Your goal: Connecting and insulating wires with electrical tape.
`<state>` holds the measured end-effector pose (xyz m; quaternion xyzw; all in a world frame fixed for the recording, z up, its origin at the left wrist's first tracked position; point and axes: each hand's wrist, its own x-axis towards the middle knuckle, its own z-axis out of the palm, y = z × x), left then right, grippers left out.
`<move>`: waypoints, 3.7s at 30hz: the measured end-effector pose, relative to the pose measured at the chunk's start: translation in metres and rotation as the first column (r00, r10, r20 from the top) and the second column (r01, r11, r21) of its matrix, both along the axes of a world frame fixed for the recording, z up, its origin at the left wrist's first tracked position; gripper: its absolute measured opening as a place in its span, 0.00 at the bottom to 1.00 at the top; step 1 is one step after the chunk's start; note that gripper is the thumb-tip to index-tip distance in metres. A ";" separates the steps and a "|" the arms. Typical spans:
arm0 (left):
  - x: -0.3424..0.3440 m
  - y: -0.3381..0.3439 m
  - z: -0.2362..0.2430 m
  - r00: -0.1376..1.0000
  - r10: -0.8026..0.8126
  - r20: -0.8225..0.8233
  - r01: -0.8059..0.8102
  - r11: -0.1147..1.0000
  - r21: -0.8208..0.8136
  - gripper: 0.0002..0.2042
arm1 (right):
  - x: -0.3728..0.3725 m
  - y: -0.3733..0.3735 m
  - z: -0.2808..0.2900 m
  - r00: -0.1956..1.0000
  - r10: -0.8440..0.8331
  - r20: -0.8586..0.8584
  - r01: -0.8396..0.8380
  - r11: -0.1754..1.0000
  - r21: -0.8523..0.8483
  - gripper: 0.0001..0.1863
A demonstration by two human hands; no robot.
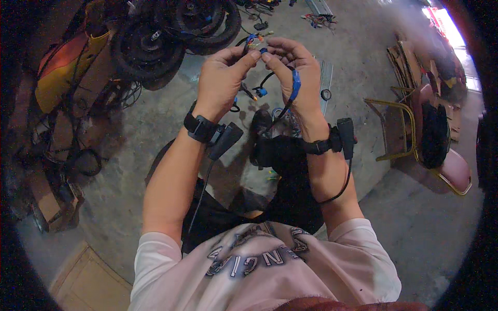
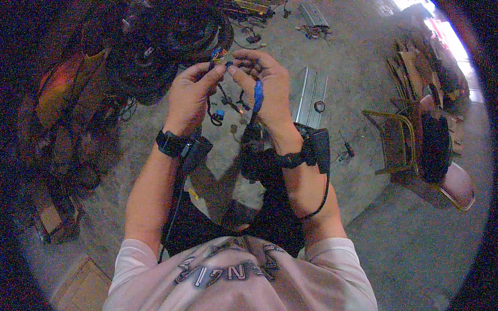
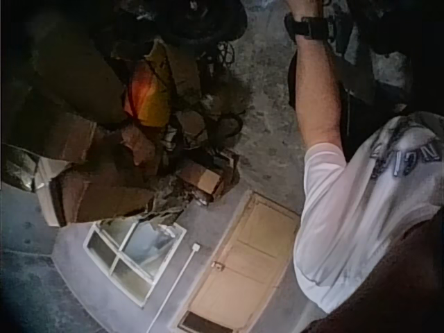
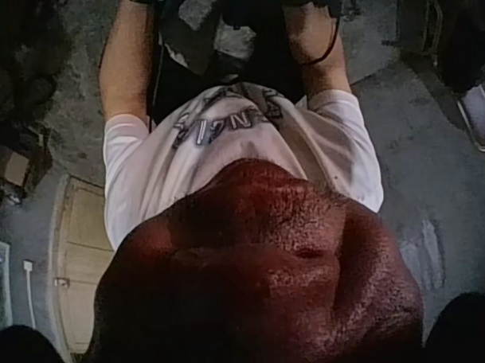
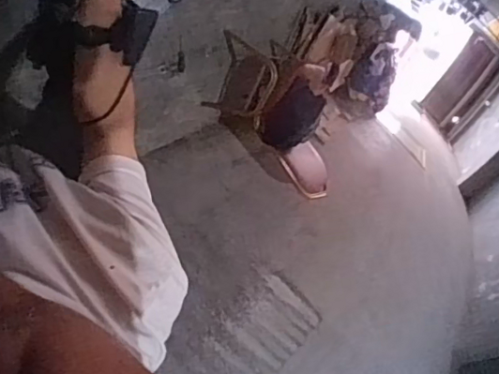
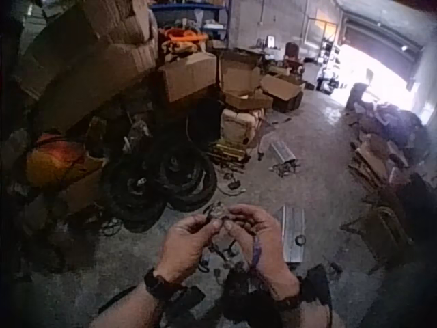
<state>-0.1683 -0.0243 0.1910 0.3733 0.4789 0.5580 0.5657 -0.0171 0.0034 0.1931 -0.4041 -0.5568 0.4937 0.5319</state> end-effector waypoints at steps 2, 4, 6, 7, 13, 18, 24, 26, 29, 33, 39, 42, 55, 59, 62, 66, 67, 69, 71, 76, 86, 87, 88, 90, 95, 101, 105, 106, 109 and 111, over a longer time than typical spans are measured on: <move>0.000 0.000 0.002 1.000 0.002 -0.022 -0.002 1.000 0.008 0.12 | -0.002 0.000 0.000 1.000 0.008 -0.012 -0.008 1.000 -0.004 0.16; -0.002 0.000 0.003 0.999 0.006 -0.050 -0.005 1.000 0.012 0.12 | -0.002 0.000 0.001 0.999 0.038 0.015 -0.038 0.999 0.003 0.15; -0.002 0.000 0.004 0.997 0.009 -0.077 -0.008 1.000 0.018 0.13 | -0.002 0.002 0.000 0.997 0.039 0.073 -0.040 0.999 0.010 0.14; -0.002 0.000 0.005 0.993 0.015 -0.121 -0.013 1.000 0.016 0.13 | -0.002 0.002 0.000 0.991 0.039 0.131 -0.042 0.999 0.016 0.14; -0.001 0.001 0.010 0.970 0.032 -0.242 -0.016 0.998 0.067 0.12 | 0.002 0.005 0.002 0.993 0.106 0.058 -0.101 0.991 -0.088 0.13; 0.002 0.001 0.018 0.962 -0.010 -0.274 0.031 0.997 0.074 0.11 | -0.005 0.008 0.005 0.995 0.095 -0.031 -0.098 0.987 -0.129 0.13; -0.002 0.001 0.008 0.960 -0.084 -0.268 0.106 0.992 0.067 0.13 | -0.009 0.007 0.001 0.985 0.105 -0.135 -0.126 0.979 -0.161 0.14; -0.003 0.002 0.007 0.953 -0.089 -0.289 0.111 0.992 0.060 0.13 | -0.008 0.008 0.001 0.983 0.112 -0.142 -0.134 0.978 -0.159 0.14; -0.004 0.001 0.011 0.942 -0.110 -0.318 0.132 0.990 0.047 0.13 | -0.006 0.009 0.001 0.986 0.105 -0.127 -0.131 0.966 -0.223 0.14; -0.005 0.002 0.007 0.929 -0.104 -0.355 0.119 0.993 0.019 0.13 | -0.006 0.009 0.005 0.977 0.108 -0.181 -0.147 0.965 -0.217 0.14; -0.005 0.003 0.003 0.933 -0.090 -0.349 0.116 0.992 0.055 0.13 | -0.012 0.007 0.009 0.960 0.119 -0.252 -0.172 0.965 -0.197 0.13; -0.005 0.003 0.002 0.928 -0.089 -0.361 0.115 0.992 0.050 0.13 | -0.011 0.007 0.008 0.962 0.121 -0.247 -0.175 0.962 -0.211 0.14; -0.005 0.005 0.009 0.969 -0.105 -0.224 0.117 0.992 0.041 0.10 | -0.005 0.018 0.005 0.968 0.169 -0.186 -0.214 0.943 -0.256 0.16; -0.006 0.007 0.005 0.973 -0.100 -0.206 0.112 0.993 0.045 0.10 | -0.002 0.021 0.001 0.970 0.190 -0.153 -0.226 0.936 -0.270 0.15; -0.006 0.008 0.001 0.978 -0.101 -0.182 0.113 0.992 0.057 0.11 | -0.004 0.020 0.005 0.957 0.189 -0.221 -0.248 0.928 -0.278 0.15; -0.007 0.006 0.003 0.976 -0.107 -0.188 0.120 0.991 0.057 0.11 | -0.004 0.020 0.006 0.952 0.187 -0.243 -0.262 0.908 -0.328 0.13; -0.007 0.005 0.006 0.976 -0.107 -0.192 0.116 0.993 0.036 0.10 | -0.003 0.021 0.004 0.948 0.187 -0.258 -0.268 0.906 -0.329 0.13; -0.007 0.005 0.010 0.974 -0.108 -0.197 0.113 0.994 0.014 0.10 | -0.001 0.022 0.001 0.944 0.187 -0.272 -0.276 0.899 -0.339 0.13; -0.009 0.004 0.011 0.970 -0.120 -0.210 0.114 0.993 -0.042 0.10 | 0.000 0.022 0.001 0.939 0.187 -0.287 -0.285 0.892 -0.350 0.13; -0.009 0.004 0.009 0.979 -0.128 -0.160 0.126 0.992 -0.021 0.09 | 0.002 0.023 0.000 0.949 0.206 -0.239 -0.285 0.885 -0.368 0.12; -0.003 -0.002 0.010 0.979 -0.170 -0.116 0.165 0.985 -0.049 0.08 | 0.004 0.017 0.000 0.908 0.234 -0.347 -0.343 0.891 -0.297 0.14; -0.002 -0.004 0.008 0.978 -0.170 -0.123 0.165 0.985 -0.049 0.08 | 0.004 0.016 0.001 0.905 0.244 -0.349 -0.352 0.889 -0.292 0.14; 0.000 -0.005 0.005 0.981 -0.169 -0.092 0.167 0.986 -0.027 0.08 | 0.005 0.015 0.000 0.901 0.253 -0.352 -0.361 0.887 -0.289 0.14; 0.004 -0.008 0.001 0.983 -0.172 -0.064 0.172 0.985 -0.007 0.09 | 0.009 0.015 -0.004 0.905 0.254 -0.340 -0.355 0.892 -0.279 0.14; 0.018 -0.011 -0.007 0.978 -0.207 0.029 0.208 0.977 -0.042 0.06 | 0.021 0.010 -0.012 0.919 0.230 -0.321 -0.327 0.898 -0.294 0.13; 0.038 -0.015 -0.011 0.970 -0.214 0.112 0.222 0.972 -0.070 0.08 | 0.041 0.006 -0.012 0.886 0.303 -0.351 -0.395 0.890 -0.229 0.14; 0.046 -0.012 -0.008 0.966 -0.207 0.154 0.218 0.974 -0.065 0.08 | 0.050 0.012 -0.007 0.909 0.316 -0.270 -0.388 0.878 -0.279 0.11; 0.047 -0.007 -0.003 0.965 -0.212 0.155 0.223 0.973 -0.056 0.08 | 0.051 0.016 -0.003 0.921 0.309 -0.237 -0.369 0.887 -0.278 0.11; 0.048 -0.003 0.000 0.966 -0.217 0.138 0.225 0.973 -0.048 0.07 | 0.048 0.018 0.005 0.938 0.286 -0.196 -0.331 0.907 -0.260 0.10; 0.047 -0.003 0.000 0.969 -0.216 0.121 0.224 0.973 -0.050 0.07 | 0.048 0.016 0.004 0.940 0.286 -0.187 -0.327 0.912 -0.248 0.10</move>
